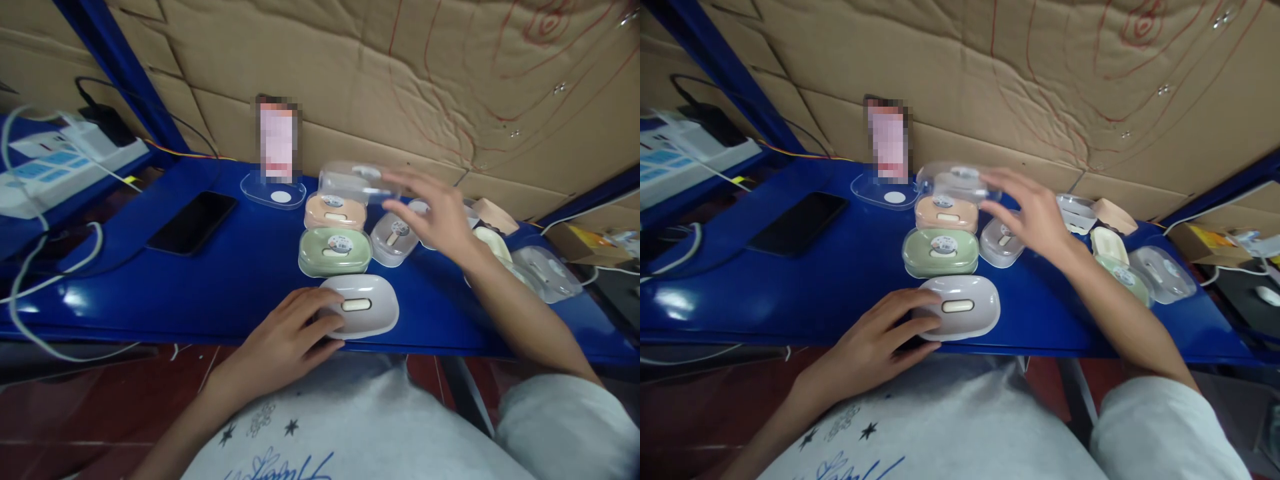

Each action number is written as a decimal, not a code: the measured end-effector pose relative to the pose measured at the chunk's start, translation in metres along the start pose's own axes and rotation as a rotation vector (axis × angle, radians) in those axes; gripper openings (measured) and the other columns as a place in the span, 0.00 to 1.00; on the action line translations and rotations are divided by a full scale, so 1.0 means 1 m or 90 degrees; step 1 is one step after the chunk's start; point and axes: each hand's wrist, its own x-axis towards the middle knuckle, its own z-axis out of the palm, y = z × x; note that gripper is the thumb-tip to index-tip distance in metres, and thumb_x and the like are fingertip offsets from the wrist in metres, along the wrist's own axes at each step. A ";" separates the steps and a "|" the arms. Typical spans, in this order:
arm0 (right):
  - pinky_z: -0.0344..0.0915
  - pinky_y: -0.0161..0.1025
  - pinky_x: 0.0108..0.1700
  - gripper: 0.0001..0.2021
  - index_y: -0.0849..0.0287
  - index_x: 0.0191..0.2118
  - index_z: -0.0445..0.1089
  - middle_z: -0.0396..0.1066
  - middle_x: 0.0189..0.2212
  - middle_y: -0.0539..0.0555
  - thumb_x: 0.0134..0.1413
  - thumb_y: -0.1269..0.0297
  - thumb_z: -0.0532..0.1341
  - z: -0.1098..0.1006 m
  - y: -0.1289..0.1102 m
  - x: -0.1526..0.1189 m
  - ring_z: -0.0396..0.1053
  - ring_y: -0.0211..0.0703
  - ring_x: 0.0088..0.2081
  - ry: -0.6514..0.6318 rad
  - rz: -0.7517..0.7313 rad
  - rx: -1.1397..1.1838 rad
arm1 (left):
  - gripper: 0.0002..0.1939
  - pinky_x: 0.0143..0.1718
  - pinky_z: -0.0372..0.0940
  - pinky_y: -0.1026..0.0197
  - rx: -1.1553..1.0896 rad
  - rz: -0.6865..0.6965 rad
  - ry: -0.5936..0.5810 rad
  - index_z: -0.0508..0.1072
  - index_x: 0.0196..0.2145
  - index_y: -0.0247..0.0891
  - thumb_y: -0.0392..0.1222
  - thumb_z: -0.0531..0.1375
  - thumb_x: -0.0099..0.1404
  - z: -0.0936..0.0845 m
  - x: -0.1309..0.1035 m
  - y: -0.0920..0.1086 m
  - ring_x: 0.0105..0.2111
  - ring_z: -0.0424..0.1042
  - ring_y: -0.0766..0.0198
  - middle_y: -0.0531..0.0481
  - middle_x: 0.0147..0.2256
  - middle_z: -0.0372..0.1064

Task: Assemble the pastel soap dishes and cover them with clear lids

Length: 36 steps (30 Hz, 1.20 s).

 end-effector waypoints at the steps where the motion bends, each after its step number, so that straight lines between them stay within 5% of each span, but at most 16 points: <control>1: 0.67 0.58 0.68 0.21 0.48 0.65 0.72 0.73 0.64 0.55 0.70 0.55 0.64 -0.008 -0.010 -0.020 0.71 0.58 0.64 0.013 -0.019 0.006 | 0.10 0.60 0.73 0.44 0.004 0.001 0.012 0.72 0.50 0.38 0.35 0.64 0.73 0.000 0.000 0.000 0.58 0.73 0.52 0.40 0.56 0.71; 6: 0.76 0.53 0.55 0.26 0.52 0.66 0.70 0.80 0.53 0.59 0.65 0.60 0.70 -0.015 -0.035 -0.089 0.79 0.54 0.54 -0.012 -0.175 0.019 | 0.14 0.54 0.78 0.46 0.021 -0.054 0.074 0.70 0.51 0.38 0.38 0.67 0.71 0.006 -0.008 -0.001 0.58 0.72 0.50 0.37 0.59 0.65; 13: 0.76 0.49 0.54 0.15 0.60 0.55 0.73 0.81 0.45 0.58 0.67 0.60 0.68 0.000 -0.038 -0.090 0.79 0.48 0.49 -0.063 -0.313 0.045 | 0.29 0.55 0.79 0.43 -0.005 -0.079 0.179 0.68 0.57 0.43 0.35 0.73 0.63 0.016 -0.017 -0.007 0.62 0.68 0.48 0.39 0.63 0.54; 18: 0.75 0.49 0.56 0.13 0.54 0.55 0.74 0.80 0.48 0.55 0.66 0.64 0.67 0.000 -0.041 -0.094 0.77 0.48 0.52 -0.079 -0.310 0.029 | 0.34 0.59 0.76 0.39 -0.010 -0.048 0.205 0.64 0.59 0.44 0.34 0.75 0.61 0.017 -0.015 -0.009 0.65 0.66 0.44 0.38 0.68 0.49; 23: 0.64 0.62 0.69 0.37 0.61 0.71 0.62 0.66 0.67 0.69 0.65 0.45 0.68 0.011 -0.045 -0.095 0.60 0.60 0.72 -0.171 -0.256 0.087 | 0.34 0.58 0.77 0.38 -0.043 -0.052 0.159 0.62 0.62 0.48 0.34 0.72 0.64 0.015 -0.015 -0.008 0.67 0.64 0.45 0.39 0.69 0.51; 28: 0.63 0.59 0.71 0.35 0.57 0.76 0.53 0.63 0.70 0.66 0.71 0.60 0.64 0.016 -0.050 -0.094 0.57 0.55 0.74 -0.182 -0.221 0.149 | 0.34 0.55 0.79 0.43 -0.023 -0.061 0.190 0.63 0.59 0.48 0.36 0.74 0.62 0.014 -0.015 -0.006 0.66 0.67 0.46 0.39 0.68 0.54; 32: 0.61 0.61 0.71 0.44 0.56 0.79 0.44 0.55 0.74 0.68 0.68 0.52 0.67 0.023 -0.057 -0.095 0.53 0.58 0.75 -0.171 -0.191 0.187 | 0.29 0.55 0.78 0.44 -0.006 -0.059 0.152 0.65 0.59 0.45 0.39 0.73 0.65 0.013 -0.014 -0.008 0.64 0.69 0.48 0.39 0.65 0.60; 36: 0.63 0.56 0.71 0.37 0.59 0.78 0.48 0.65 0.69 0.66 0.72 0.60 0.63 0.027 -0.061 -0.094 0.60 0.52 0.73 -0.148 -0.212 0.205 | 0.19 0.52 0.76 0.47 0.038 -0.057 0.094 0.70 0.53 0.41 0.40 0.70 0.69 0.009 -0.012 -0.007 0.55 0.73 0.50 0.41 0.56 0.68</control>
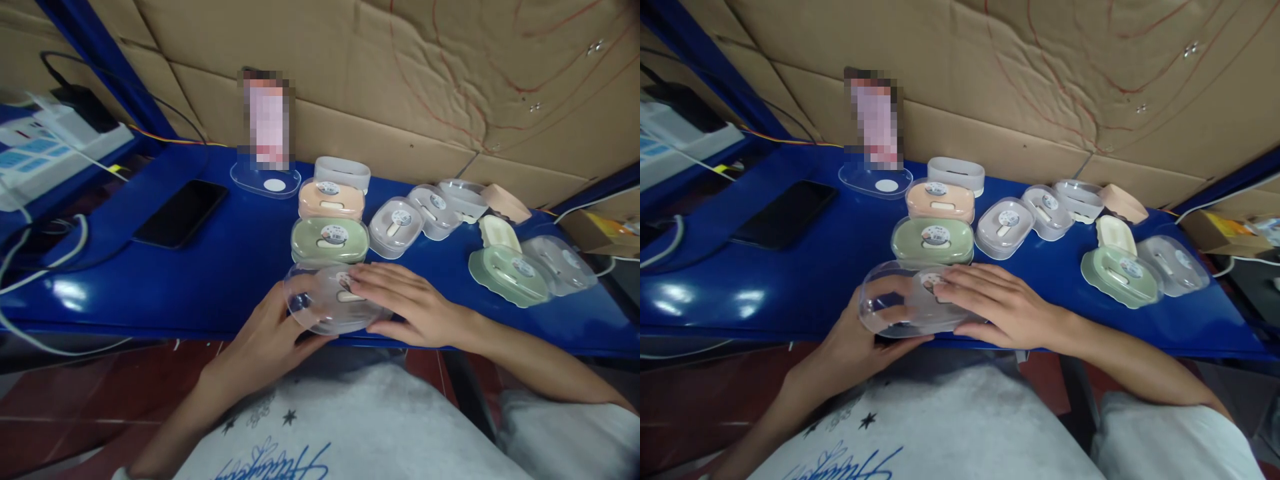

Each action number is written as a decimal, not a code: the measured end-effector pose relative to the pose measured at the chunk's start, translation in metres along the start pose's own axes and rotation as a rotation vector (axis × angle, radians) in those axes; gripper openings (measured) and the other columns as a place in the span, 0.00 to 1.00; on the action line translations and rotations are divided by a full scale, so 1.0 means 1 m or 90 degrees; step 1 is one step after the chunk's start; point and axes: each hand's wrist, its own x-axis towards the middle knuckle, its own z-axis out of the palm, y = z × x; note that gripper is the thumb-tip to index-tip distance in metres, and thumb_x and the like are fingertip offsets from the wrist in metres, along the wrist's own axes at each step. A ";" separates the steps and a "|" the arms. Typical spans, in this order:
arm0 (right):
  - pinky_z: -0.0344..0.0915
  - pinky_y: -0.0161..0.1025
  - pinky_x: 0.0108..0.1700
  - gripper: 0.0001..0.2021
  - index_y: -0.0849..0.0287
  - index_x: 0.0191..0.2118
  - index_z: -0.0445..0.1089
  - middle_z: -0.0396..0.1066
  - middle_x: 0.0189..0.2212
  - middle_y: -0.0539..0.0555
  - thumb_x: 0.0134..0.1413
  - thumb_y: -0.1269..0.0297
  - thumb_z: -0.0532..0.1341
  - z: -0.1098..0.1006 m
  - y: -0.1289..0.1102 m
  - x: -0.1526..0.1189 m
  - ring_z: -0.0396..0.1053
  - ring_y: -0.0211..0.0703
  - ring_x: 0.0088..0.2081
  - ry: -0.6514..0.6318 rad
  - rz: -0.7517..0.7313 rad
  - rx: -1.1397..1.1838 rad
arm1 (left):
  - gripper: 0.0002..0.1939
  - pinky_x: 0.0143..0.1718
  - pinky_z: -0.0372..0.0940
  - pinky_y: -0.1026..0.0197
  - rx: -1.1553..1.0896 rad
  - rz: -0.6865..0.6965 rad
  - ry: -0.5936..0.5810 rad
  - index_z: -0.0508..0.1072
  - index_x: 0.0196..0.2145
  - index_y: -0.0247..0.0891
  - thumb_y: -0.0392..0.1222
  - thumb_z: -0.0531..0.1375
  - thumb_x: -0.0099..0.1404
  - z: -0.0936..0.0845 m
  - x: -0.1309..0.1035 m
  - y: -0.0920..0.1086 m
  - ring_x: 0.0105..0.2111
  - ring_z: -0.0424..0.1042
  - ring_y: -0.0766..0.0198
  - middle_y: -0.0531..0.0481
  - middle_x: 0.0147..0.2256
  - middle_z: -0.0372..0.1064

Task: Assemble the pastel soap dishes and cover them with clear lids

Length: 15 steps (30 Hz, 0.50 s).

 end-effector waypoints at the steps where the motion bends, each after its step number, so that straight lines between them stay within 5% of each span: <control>1: 0.65 0.54 0.70 0.36 0.59 0.78 0.49 0.68 0.67 0.65 0.73 0.61 0.62 -0.002 -0.001 0.000 0.64 0.50 0.71 0.007 -0.008 -0.001 | 0.17 0.49 0.76 0.49 0.016 0.008 -0.001 0.71 0.52 0.40 0.40 0.69 0.69 -0.001 0.001 0.001 0.50 0.74 0.52 0.42 0.52 0.69; 5: 0.71 0.52 0.65 0.37 0.60 0.77 0.51 0.78 0.58 0.61 0.69 0.63 0.66 -0.021 -0.006 -0.005 0.76 0.48 0.60 0.005 -0.038 -0.066 | 0.08 0.38 0.71 0.56 0.053 0.051 0.000 0.73 0.45 0.41 0.38 0.67 0.71 -0.005 0.004 0.005 0.38 0.70 0.58 0.48 0.39 0.70; 9: 0.74 0.49 0.62 0.37 0.59 0.75 0.57 0.81 0.53 0.57 0.66 0.64 0.69 -0.039 -0.012 -0.013 0.80 0.46 0.53 -0.017 -0.066 -0.157 | 0.05 0.36 0.69 0.56 0.024 0.060 0.023 0.71 0.40 0.41 0.37 0.65 0.72 -0.005 0.004 0.004 0.36 0.69 0.60 0.50 0.37 0.68; 15: 0.77 0.50 0.59 0.21 0.53 0.62 0.73 0.81 0.53 0.54 0.64 0.64 0.70 -0.036 -0.010 -0.017 0.78 0.49 0.55 0.008 -0.128 -0.255 | 0.17 0.52 0.78 0.45 -0.031 -0.005 0.079 0.72 0.50 0.47 0.36 0.70 0.67 0.000 -0.001 0.001 0.55 0.71 0.52 0.47 0.53 0.63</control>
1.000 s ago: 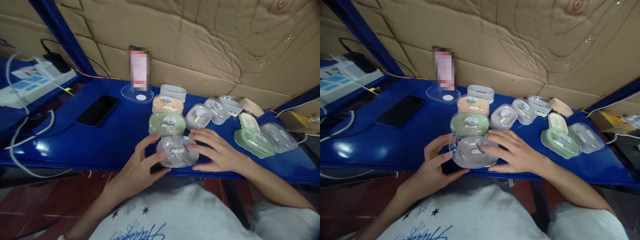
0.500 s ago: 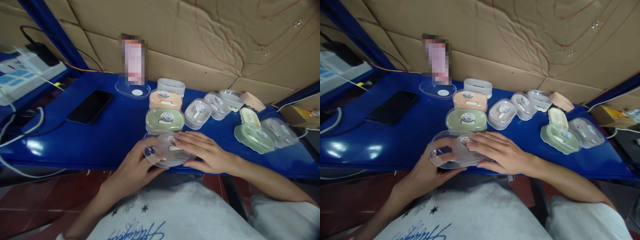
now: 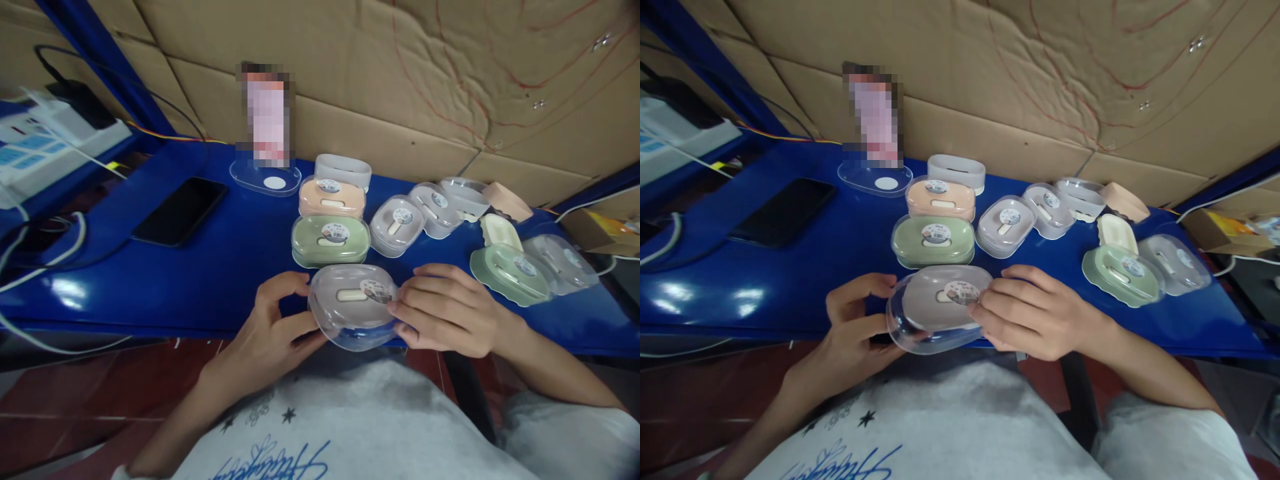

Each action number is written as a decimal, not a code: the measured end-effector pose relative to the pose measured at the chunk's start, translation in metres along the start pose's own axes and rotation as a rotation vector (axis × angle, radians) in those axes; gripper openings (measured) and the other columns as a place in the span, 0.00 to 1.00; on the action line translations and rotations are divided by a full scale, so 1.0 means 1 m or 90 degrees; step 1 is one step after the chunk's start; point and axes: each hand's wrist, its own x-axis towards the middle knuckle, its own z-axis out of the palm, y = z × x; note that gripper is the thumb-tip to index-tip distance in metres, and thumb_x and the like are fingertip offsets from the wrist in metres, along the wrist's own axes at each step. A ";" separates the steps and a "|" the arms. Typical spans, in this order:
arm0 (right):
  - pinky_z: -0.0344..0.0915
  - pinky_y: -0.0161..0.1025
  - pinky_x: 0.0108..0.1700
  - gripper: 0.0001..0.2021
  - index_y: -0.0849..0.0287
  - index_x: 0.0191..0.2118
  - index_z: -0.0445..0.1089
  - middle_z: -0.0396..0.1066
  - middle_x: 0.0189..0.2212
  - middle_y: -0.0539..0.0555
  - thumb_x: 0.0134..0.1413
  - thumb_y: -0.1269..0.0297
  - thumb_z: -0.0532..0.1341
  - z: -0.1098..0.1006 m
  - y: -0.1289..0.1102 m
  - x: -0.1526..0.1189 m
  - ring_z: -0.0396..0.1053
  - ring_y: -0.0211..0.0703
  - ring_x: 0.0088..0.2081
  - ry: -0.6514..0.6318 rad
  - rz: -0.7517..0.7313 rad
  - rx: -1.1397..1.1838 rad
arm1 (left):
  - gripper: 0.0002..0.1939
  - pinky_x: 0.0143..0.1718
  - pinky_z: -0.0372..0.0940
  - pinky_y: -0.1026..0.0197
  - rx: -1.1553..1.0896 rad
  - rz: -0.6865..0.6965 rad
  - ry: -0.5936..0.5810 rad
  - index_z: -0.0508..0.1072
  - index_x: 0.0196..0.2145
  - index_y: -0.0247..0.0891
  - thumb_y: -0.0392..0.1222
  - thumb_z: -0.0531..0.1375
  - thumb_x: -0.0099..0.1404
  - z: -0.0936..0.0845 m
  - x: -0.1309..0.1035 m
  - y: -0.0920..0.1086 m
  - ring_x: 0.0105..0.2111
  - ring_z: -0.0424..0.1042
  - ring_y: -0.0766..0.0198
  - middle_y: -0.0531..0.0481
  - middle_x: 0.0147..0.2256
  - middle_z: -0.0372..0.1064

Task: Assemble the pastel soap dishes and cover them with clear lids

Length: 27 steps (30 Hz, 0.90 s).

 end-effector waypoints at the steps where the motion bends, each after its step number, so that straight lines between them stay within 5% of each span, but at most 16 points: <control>1: 0.76 0.52 0.60 0.19 0.54 0.59 0.74 0.81 0.53 0.56 0.64 0.63 0.70 0.003 0.000 0.001 0.77 0.51 0.57 0.011 -0.007 0.005 | 0.20 0.55 0.78 0.42 -0.024 -0.010 -0.010 0.71 0.53 0.49 0.35 0.70 0.67 0.000 0.000 0.000 0.59 0.70 0.50 0.45 0.57 0.61; 7: 0.71 0.56 0.68 0.14 0.62 0.54 0.73 0.75 0.59 0.63 0.66 0.68 0.67 0.013 0.001 0.009 0.70 0.54 0.66 -0.032 0.023 0.090 | 0.25 0.59 0.76 0.43 -0.114 -0.022 -0.032 0.68 0.55 0.48 0.32 0.70 0.66 -0.003 0.005 -0.002 0.63 0.68 0.51 0.45 0.60 0.60; 13: 0.71 0.54 0.64 0.19 0.58 0.60 0.74 0.77 0.50 0.58 0.69 0.55 0.66 0.018 0.003 0.011 0.74 0.50 0.57 -0.059 0.045 0.092 | 0.23 0.63 0.72 0.46 -0.099 -0.101 -0.221 0.68 0.60 0.48 0.39 0.68 0.70 -0.011 0.012 0.001 0.64 0.65 0.51 0.44 0.63 0.58; 19: 0.57 0.61 0.74 0.23 0.59 0.66 0.69 0.68 0.65 0.64 0.72 0.56 0.63 0.039 -0.001 0.007 0.54 0.57 0.75 -0.073 0.064 0.161 | 0.22 0.63 0.71 0.49 -0.113 -0.153 -0.192 0.67 0.58 0.48 0.46 0.68 0.71 -0.014 0.015 -0.001 0.64 0.66 0.53 0.44 0.63 0.58; 27: 0.54 0.63 0.75 0.23 0.61 0.68 0.67 0.69 0.66 0.64 0.72 0.65 0.63 0.049 -0.003 0.006 0.54 0.54 0.75 -0.032 0.038 0.136 | 0.25 0.62 0.71 0.42 -0.128 -0.164 -0.164 0.67 0.56 0.50 0.46 0.72 0.67 -0.010 0.011 -0.006 0.65 0.66 0.49 0.45 0.62 0.59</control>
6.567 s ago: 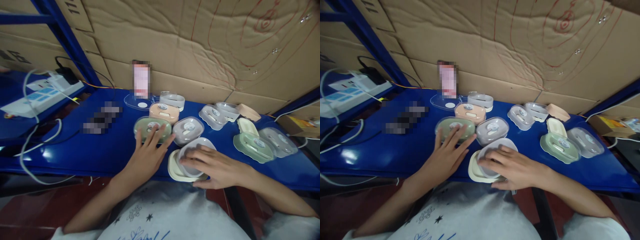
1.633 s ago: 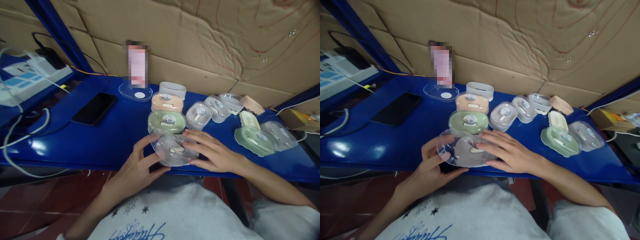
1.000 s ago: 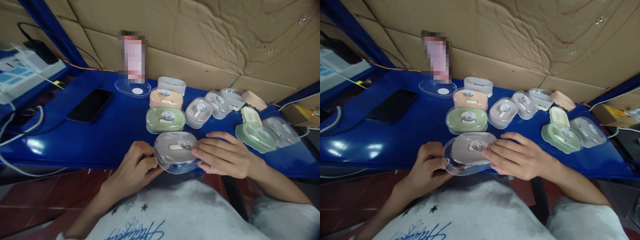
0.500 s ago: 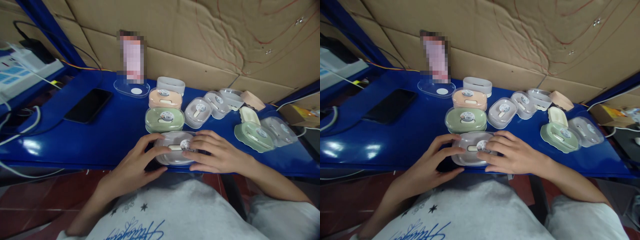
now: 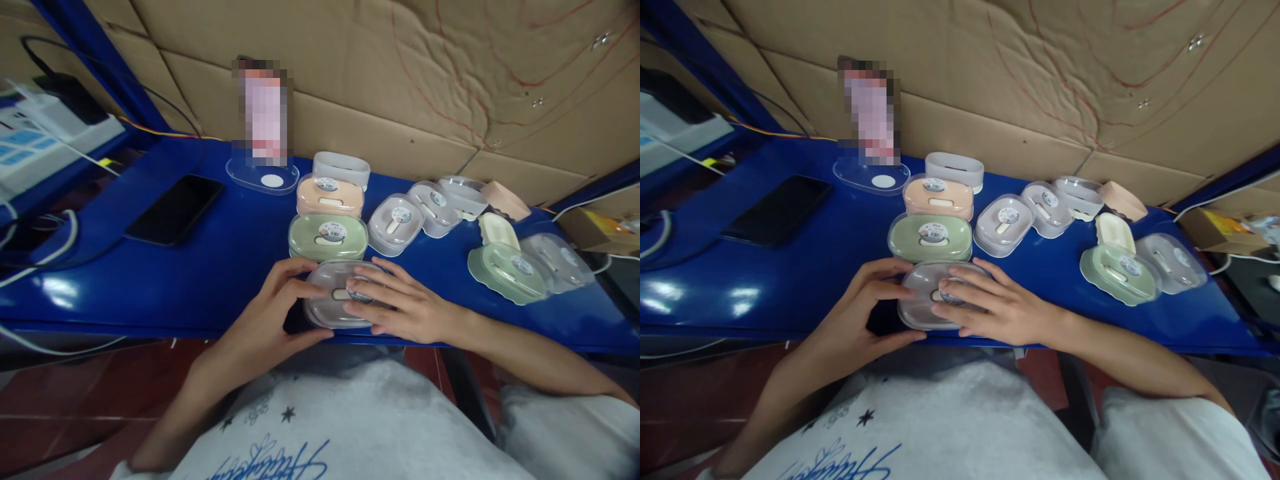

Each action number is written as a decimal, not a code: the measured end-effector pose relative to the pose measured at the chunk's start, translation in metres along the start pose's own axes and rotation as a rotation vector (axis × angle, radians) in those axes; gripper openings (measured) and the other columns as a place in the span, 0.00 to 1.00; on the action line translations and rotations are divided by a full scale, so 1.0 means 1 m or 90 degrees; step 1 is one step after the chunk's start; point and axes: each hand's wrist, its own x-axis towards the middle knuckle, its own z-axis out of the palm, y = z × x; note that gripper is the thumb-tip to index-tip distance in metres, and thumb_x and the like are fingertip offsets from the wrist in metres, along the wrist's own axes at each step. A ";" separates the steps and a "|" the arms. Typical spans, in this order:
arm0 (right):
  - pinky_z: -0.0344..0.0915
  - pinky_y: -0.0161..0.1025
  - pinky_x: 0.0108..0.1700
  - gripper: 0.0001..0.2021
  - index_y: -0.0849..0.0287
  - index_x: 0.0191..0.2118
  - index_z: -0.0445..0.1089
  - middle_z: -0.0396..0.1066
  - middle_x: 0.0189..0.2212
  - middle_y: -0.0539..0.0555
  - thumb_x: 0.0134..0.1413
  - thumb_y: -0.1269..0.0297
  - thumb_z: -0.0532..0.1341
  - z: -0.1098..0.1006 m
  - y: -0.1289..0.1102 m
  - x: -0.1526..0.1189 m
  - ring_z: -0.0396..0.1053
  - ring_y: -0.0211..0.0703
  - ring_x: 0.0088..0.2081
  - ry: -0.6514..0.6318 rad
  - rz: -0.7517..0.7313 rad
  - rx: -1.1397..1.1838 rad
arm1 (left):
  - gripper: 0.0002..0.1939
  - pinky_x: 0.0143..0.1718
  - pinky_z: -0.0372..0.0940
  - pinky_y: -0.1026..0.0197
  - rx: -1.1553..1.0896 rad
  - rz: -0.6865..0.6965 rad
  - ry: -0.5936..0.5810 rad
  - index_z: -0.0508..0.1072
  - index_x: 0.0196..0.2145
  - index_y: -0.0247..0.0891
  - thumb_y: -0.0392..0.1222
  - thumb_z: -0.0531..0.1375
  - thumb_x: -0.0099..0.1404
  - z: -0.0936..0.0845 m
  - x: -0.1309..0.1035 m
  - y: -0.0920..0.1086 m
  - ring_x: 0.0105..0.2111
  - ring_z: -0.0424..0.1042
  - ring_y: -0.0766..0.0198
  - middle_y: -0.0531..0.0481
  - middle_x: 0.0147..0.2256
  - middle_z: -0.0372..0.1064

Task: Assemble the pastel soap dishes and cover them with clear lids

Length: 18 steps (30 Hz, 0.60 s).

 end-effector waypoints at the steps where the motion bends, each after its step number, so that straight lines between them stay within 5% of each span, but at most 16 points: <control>1: 0.55 0.62 0.75 0.23 0.61 0.68 0.67 0.69 0.66 0.63 0.72 0.65 0.63 0.001 0.000 0.000 0.54 0.53 0.75 0.008 0.000 -0.003 | 0.25 0.62 0.71 0.41 -0.003 -0.003 0.006 0.67 0.56 0.50 0.46 0.72 0.66 0.001 0.000 -0.001 0.65 0.66 0.48 0.45 0.63 0.59; 8: 0.49 0.63 0.76 0.30 0.56 0.71 0.65 0.64 0.71 0.61 0.70 0.52 0.64 0.005 0.000 0.003 0.52 0.54 0.76 -0.045 0.013 -0.027 | 0.27 0.62 0.72 0.42 0.011 -0.017 0.009 0.68 0.56 0.48 0.44 0.73 0.65 0.001 -0.001 -0.001 0.65 0.66 0.48 0.44 0.62 0.59; 13: 0.48 0.60 0.77 0.26 0.52 0.71 0.65 0.67 0.69 0.56 0.73 0.55 0.62 0.005 0.002 0.002 0.52 0.51 0.76 -0.047 -0.001 -0.038 | 0.32 0.62 0.71 0.41 0.018 -0.033 -0.020 0.65 0.61 0.49 0.47 0.74 0.64 0.000 0.000 0.000 0.65 0.66 0.47 0.43 0.62 0.58; 18: 0.43 0.66 0.77 0.29 0.47 0.72 0.63 0.64 0.71 0.54 0.71 0.51 0.64 0.008 -0.003 0.002 0.51 0.55 0.76 -0.064 0.011 -0.034 | 0.26 0.61 0.72 0.42 0.021 -0.038 -0.029 0.67 0.58 0.50 0.46 0.71 0.67 -0.001 0.001 0.001 0.65 0.65 0.48 0.45 0.62 0.58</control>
